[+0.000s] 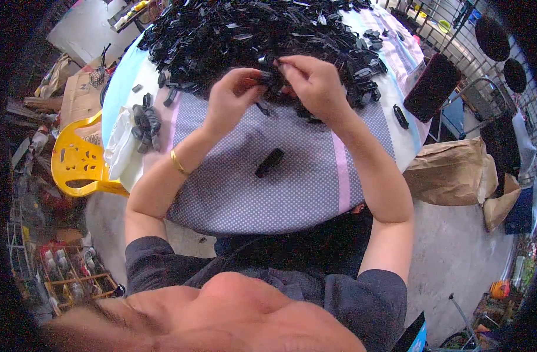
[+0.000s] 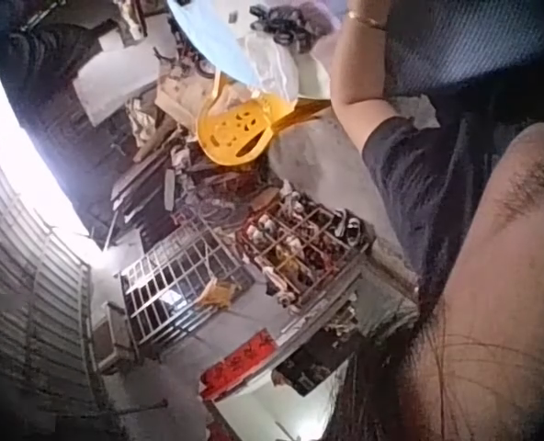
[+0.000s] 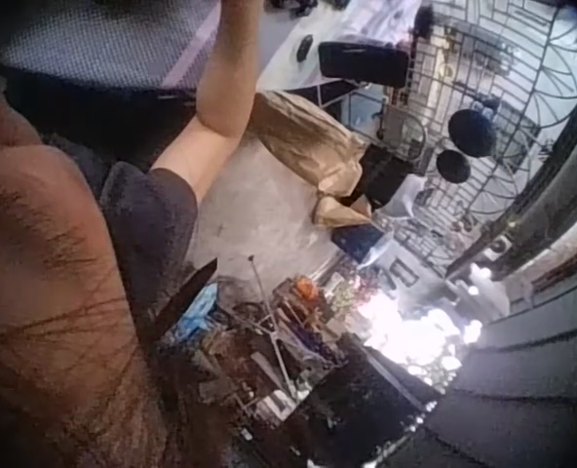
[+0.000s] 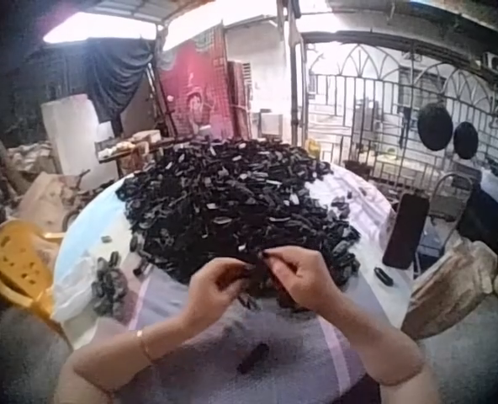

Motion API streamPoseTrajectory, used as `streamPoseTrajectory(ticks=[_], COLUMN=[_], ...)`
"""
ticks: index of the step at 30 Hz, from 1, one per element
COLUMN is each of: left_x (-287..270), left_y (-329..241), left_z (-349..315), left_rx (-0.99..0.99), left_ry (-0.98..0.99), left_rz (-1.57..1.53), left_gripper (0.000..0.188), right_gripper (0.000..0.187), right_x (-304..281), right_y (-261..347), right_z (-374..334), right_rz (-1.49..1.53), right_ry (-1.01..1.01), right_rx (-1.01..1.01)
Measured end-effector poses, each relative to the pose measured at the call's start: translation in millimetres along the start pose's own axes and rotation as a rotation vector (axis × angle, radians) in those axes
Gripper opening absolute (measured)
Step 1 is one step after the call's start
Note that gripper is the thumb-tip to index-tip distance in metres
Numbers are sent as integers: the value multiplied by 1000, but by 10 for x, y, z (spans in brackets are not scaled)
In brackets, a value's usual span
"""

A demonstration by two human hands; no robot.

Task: Inspecting and sorting small black plastic manufacturing components on a table.

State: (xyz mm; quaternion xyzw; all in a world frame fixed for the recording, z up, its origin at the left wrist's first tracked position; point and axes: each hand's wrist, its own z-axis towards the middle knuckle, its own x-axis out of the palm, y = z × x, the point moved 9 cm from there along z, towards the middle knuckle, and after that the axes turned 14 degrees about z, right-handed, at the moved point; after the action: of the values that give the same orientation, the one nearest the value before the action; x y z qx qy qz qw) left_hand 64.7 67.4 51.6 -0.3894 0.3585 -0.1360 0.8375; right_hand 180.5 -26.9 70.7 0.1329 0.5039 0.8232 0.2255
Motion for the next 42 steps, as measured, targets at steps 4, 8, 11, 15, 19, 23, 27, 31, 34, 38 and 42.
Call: streamPoseTrajectory(ticks=[4,8,11,15,19,23,27,31,34,38,42], left_x=[87,57,31,24,-26,-12,-25,3,-25,-64,-95], left_y=[188,206,167,192,132,101,58,105,107,-54,-87], left_z=[5,3,33,23,-9,-48,-95,-74,-32,-18,-8], left_rx=[-205,-180,-128,-150,-178,-175,-192,-235,-205,-63,-64], left_ry=[126,105,80,93,71,38,8,59,107,183,192], left_rz=[-286,-194,-410,-410,-365,-369,-326,-462,-560,-458,-483], left_gripper=[35,39,39,37,33,32,32,28,25,23,22], right_gripper=[21,21,20,18,17,17,16,23,31,22,17], right_x=[148,212,231,254,286,299,364,395,339,423,445], right_y=[-183,-247,-198,-202,-45,72,189,176,-168,-168,43], right_z=[-75,-85,-95,-112,-133,-167,-208,-224,-146,-186,-207], right_rz=[-14,19,44,59,-81,-187,-366,-354,-219,-142,-213], right_ry=[83,110,102,89,70,40,53,48,94,246,200], right_rx=[87,128,100,80,-100,-259,-415,-406,98,110,-146])
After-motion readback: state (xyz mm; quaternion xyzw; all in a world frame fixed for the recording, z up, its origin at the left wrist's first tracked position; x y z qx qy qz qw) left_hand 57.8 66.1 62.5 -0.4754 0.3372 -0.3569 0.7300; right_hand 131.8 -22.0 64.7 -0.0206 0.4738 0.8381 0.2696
